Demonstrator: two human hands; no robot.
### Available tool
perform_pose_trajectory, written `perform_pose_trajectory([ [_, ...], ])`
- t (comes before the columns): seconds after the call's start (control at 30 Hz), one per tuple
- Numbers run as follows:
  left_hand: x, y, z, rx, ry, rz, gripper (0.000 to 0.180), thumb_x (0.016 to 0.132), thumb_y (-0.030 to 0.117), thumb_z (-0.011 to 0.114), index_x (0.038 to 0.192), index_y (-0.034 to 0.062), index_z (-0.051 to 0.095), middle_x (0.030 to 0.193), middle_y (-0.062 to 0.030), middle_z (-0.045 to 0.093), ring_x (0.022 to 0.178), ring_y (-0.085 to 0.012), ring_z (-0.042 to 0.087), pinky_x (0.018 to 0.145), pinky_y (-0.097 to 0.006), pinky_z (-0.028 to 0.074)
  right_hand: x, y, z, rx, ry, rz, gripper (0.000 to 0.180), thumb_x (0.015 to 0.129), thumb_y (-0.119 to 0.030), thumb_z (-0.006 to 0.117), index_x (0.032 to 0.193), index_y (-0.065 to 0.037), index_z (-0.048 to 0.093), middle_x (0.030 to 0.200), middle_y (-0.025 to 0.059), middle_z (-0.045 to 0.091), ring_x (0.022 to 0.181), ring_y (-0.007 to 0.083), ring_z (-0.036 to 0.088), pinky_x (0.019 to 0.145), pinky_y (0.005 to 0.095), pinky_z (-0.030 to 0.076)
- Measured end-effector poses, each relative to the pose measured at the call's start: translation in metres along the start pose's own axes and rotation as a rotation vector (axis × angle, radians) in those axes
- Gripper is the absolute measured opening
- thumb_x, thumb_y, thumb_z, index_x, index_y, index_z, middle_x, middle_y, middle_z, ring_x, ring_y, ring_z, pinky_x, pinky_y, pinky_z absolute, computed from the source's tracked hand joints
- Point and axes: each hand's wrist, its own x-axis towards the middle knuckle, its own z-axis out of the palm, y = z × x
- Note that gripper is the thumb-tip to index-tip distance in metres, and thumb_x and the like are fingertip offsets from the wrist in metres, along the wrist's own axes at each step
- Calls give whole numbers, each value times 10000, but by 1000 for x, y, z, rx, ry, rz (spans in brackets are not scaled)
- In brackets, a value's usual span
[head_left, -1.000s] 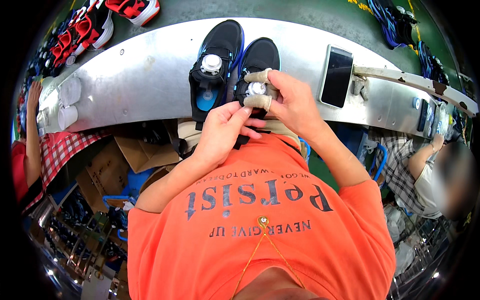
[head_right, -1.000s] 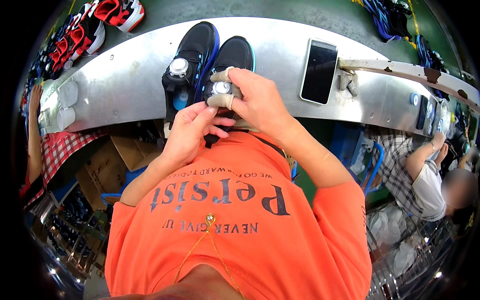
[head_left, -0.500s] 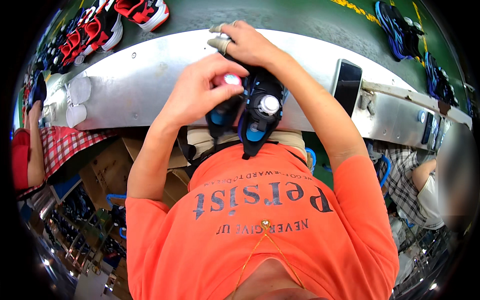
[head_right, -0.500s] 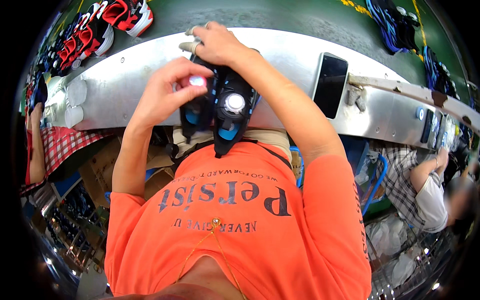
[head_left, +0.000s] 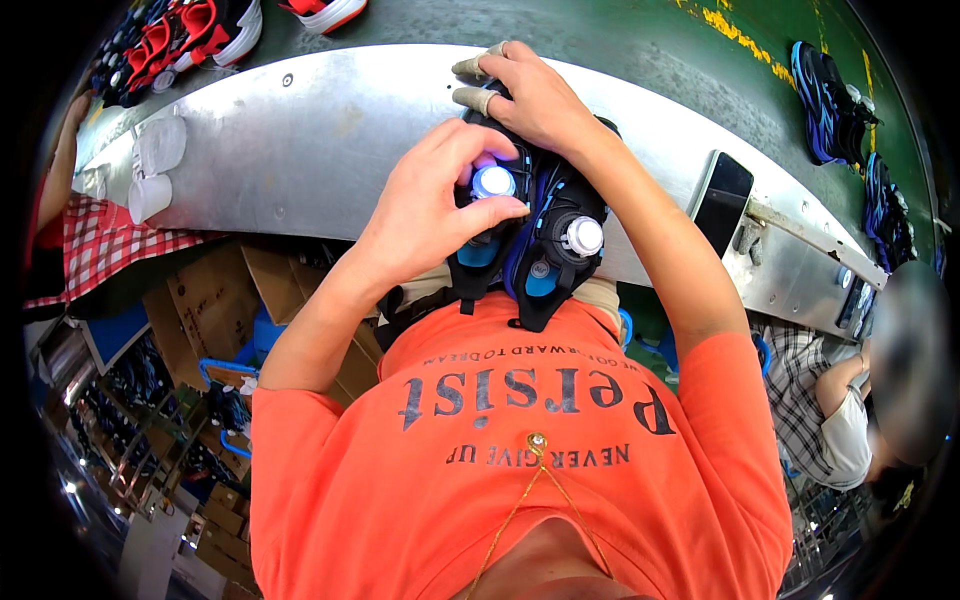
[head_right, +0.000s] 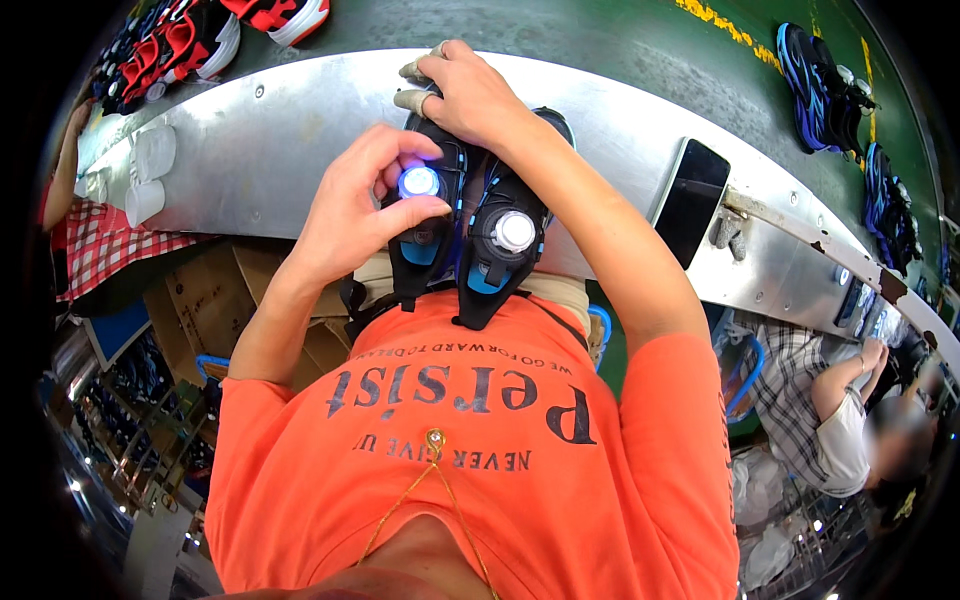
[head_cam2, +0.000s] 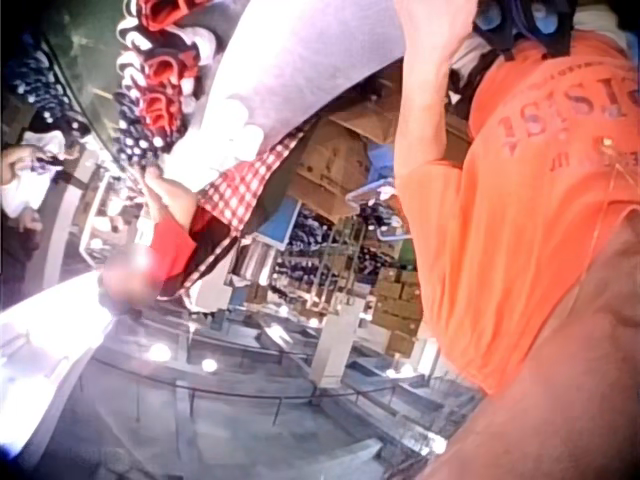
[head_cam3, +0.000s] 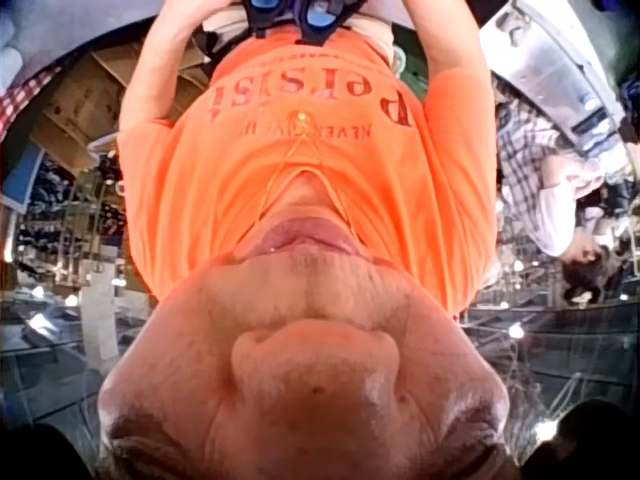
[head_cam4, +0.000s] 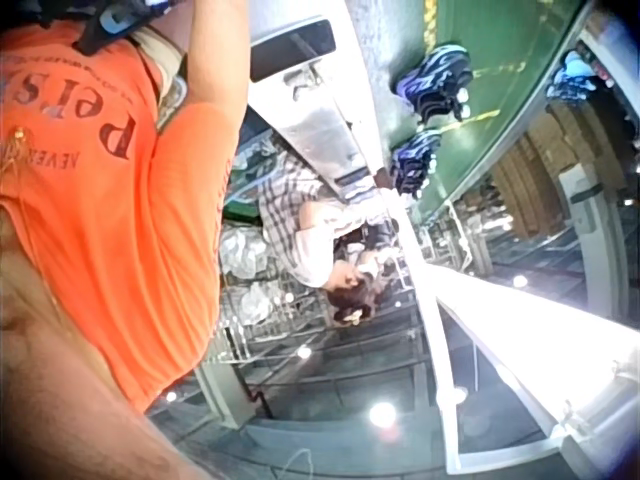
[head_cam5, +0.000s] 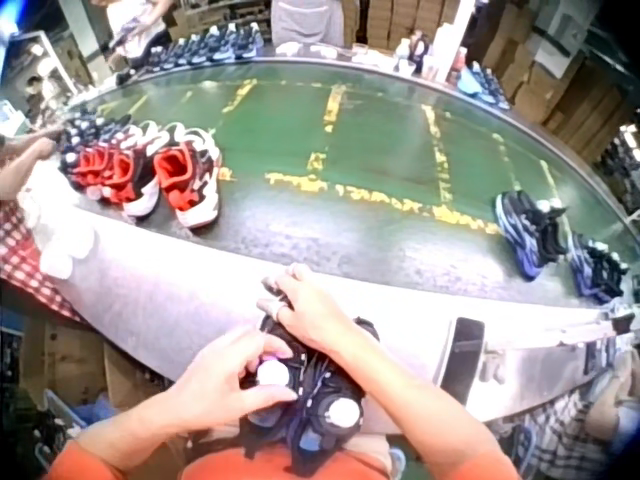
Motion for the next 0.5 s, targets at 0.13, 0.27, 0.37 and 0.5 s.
perform_pose_trajectory([
  [0.13,7,-27,-12,-385,-231,81,395,763,76,693,1149,37,614,1061,-22,597,856,-106,517,740,-232,426,1,-3,-1,3,-19,-9,360,854,-272,642,1176,-112,629,1029,152,548,962,317,565,835,372,463],
  [0.27,0,-17,-7,-146,-42,137,465,745,101,710,1191,53,586,1059,-32,597,875,-136,522,757,-252,428,1,0,2,27,-4,5,356,847,-270,647,1167,-113,636,1013,146,552,945,312,570,819,371,465],
  [0.37,-3,-15,1,-74,120,152,436,716,110,726,1134,51,620,977,-51,617,905,-174,533,799,-275,431,4,3,3,22,-18,2,353,842,-272,652,1158,-114,643,995,140,552,933,310,570,817,370,465],
  [0.5,7,-40,-8,-274,-121,270,339,751,117,678,1082,42,683,1018,-78,653,991,-207,551,912,-318,420,5,1,5,30,-26,3,358,825,-263,668,1149,-110,647,986,145,550,918,306,572,810,367,467],
])
